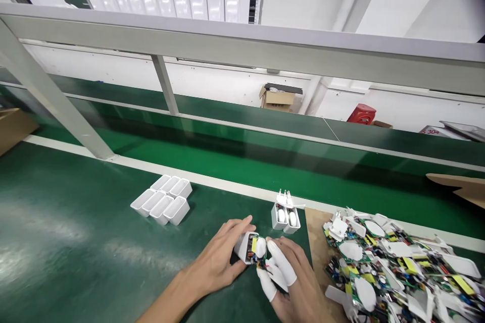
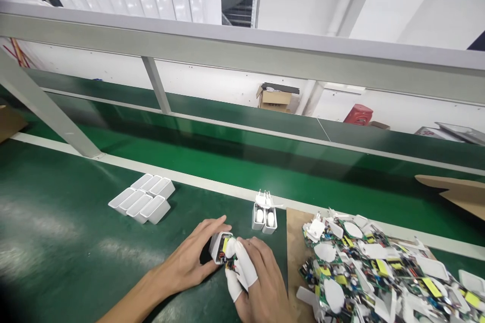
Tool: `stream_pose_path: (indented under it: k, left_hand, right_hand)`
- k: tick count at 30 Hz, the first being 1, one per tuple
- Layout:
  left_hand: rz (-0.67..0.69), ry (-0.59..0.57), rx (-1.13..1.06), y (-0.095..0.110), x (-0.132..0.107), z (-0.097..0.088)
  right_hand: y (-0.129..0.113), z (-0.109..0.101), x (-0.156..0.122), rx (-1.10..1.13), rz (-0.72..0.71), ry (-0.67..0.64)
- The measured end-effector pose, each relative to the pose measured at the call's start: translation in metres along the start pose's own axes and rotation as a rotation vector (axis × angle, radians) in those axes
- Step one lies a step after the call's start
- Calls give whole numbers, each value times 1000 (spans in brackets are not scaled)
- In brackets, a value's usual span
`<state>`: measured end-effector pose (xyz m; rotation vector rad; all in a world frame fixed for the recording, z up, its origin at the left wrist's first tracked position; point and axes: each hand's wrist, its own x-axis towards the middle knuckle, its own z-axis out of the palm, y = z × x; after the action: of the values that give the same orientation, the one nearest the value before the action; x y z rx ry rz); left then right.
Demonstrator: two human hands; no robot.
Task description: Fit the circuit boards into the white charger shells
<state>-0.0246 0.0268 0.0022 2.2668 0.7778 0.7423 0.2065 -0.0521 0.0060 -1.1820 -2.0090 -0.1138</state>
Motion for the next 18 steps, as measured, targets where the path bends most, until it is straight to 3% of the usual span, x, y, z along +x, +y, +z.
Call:
stream_pose_path:
  k: [18]
  left_hand:
    - [-24,-19,9,4,1,0]
  right_hand:
    - [0,1,-2,-22,19,-12]
